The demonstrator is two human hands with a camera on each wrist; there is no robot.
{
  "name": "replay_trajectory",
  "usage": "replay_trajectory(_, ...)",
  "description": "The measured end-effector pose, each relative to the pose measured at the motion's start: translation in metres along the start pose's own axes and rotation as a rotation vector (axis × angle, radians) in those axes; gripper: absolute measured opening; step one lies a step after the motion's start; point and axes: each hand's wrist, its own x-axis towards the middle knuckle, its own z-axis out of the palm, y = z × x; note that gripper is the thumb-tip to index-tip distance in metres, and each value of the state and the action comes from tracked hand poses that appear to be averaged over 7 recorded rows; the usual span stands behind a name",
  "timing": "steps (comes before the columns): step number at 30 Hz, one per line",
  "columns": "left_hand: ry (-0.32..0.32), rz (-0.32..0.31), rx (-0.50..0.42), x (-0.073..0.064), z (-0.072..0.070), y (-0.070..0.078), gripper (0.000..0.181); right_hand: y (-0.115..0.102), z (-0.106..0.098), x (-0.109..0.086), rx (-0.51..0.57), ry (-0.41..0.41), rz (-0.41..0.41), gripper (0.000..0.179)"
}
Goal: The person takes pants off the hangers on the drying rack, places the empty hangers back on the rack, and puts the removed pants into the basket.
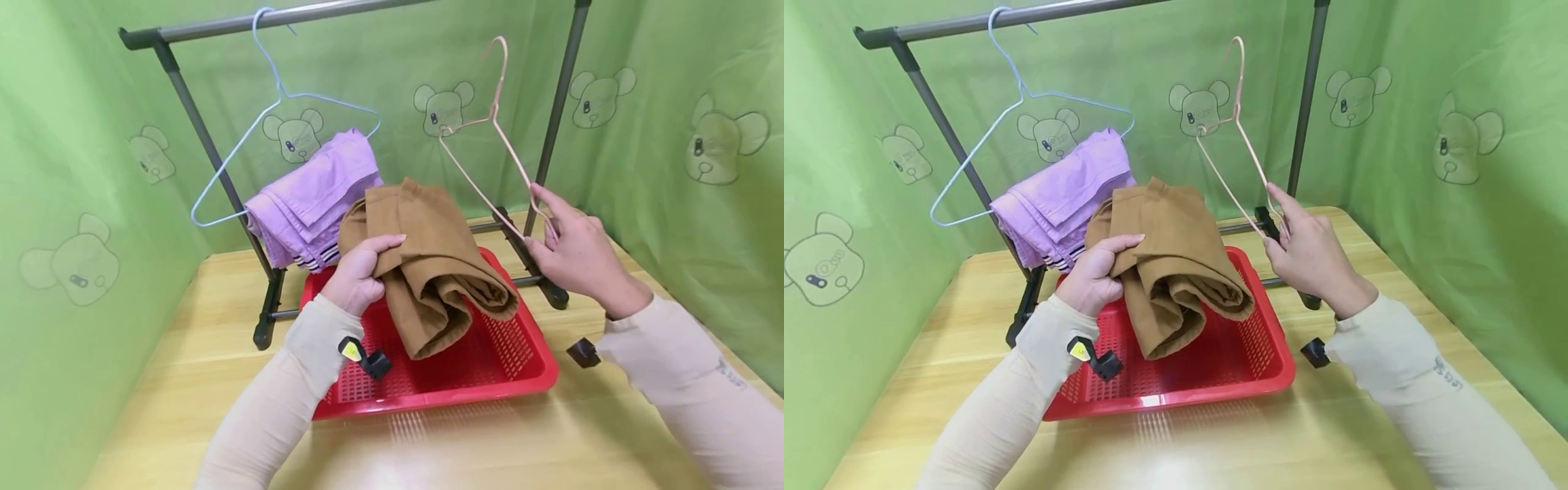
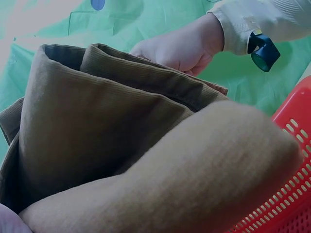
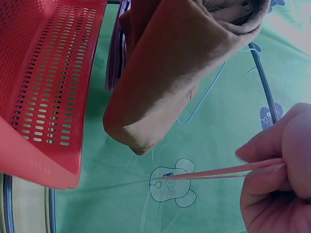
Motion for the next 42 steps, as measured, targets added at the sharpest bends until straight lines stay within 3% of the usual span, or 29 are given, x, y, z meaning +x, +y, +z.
replay_trajectory(20,-0.030,0.001,0.019,-0.006,-0.006,-0.003,0.004,-0.001,0.001,0.000,0.039,0.082,-0.032,0.057)
replay_trajectory(42,0.042,-0.001,0.072,-0.010,-0.015,-0.014,0.002,0.003,0.004,-0.002,0.033,0.113,-0.047,0.045)
